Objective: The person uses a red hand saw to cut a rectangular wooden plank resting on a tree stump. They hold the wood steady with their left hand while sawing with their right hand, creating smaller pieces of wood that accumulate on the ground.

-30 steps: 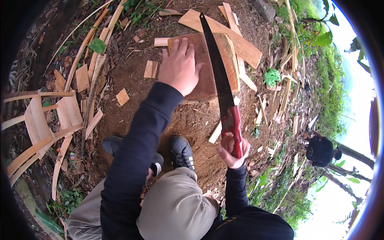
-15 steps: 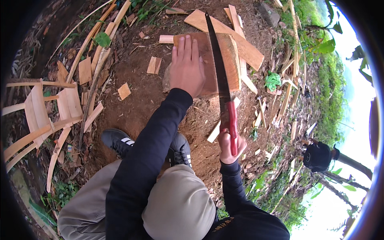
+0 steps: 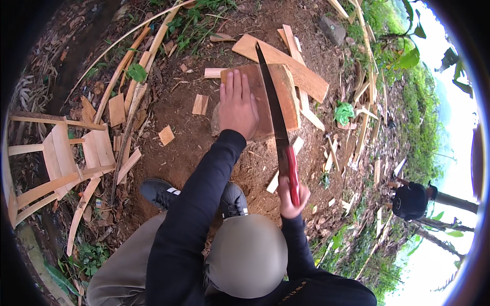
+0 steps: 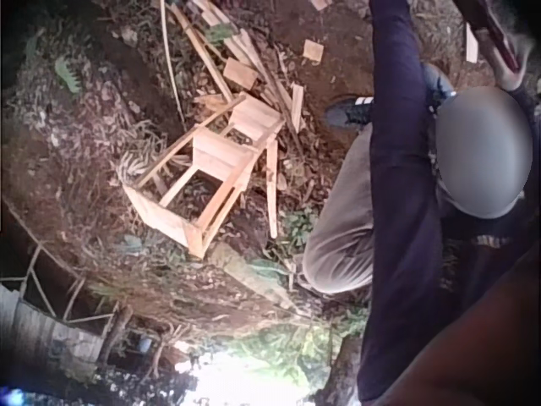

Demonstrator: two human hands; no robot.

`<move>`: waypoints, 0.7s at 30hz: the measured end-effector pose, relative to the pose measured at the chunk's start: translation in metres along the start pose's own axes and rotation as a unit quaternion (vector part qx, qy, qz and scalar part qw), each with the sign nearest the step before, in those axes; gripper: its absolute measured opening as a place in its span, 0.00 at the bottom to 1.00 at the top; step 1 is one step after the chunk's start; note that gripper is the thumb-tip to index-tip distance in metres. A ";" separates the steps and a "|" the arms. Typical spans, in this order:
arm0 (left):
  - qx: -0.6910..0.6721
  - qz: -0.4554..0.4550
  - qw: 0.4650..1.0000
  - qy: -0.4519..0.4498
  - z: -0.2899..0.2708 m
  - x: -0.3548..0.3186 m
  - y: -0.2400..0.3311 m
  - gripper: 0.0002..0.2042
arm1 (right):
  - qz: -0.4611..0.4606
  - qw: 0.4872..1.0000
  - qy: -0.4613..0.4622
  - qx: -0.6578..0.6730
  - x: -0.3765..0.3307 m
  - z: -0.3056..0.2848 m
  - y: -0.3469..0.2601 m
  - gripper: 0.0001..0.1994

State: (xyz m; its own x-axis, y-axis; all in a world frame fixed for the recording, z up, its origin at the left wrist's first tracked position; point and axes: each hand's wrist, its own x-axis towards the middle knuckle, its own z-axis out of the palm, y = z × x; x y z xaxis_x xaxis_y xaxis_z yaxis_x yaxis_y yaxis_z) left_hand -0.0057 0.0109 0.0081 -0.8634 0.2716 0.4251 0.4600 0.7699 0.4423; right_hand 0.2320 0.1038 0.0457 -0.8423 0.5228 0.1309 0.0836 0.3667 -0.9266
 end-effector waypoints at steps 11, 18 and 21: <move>0.001 -0.001 1.000 0.015 0.003 -0.004 0.001 0.26 | 0.015 0.973 0.091 0.210 0.018 0.018 0.005 0.11; 0.003 -0.008 1.000 0.006 0.001 -0.006 -0.002 0.26 | 0.026 0.989 0.054 0.135 0.014 0.018 0.002 0.13; 0.004 -0.006 1.000 0.005 0.000 -0.005 0.000 0.26 | 0.029 0.978 0.002 0.207 0.023 0.012 0.001 0.13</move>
State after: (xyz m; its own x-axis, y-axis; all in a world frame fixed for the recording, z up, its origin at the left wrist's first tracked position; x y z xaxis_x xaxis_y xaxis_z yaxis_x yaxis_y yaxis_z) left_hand -0.0018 0.0097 0.0059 -0.8671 0.2559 0.4275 0.4472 0.7780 0.4413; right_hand 0.2067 0.1073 0.0437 -0.8406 0.5364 0.0753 -0.0932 -0.0063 -0.9956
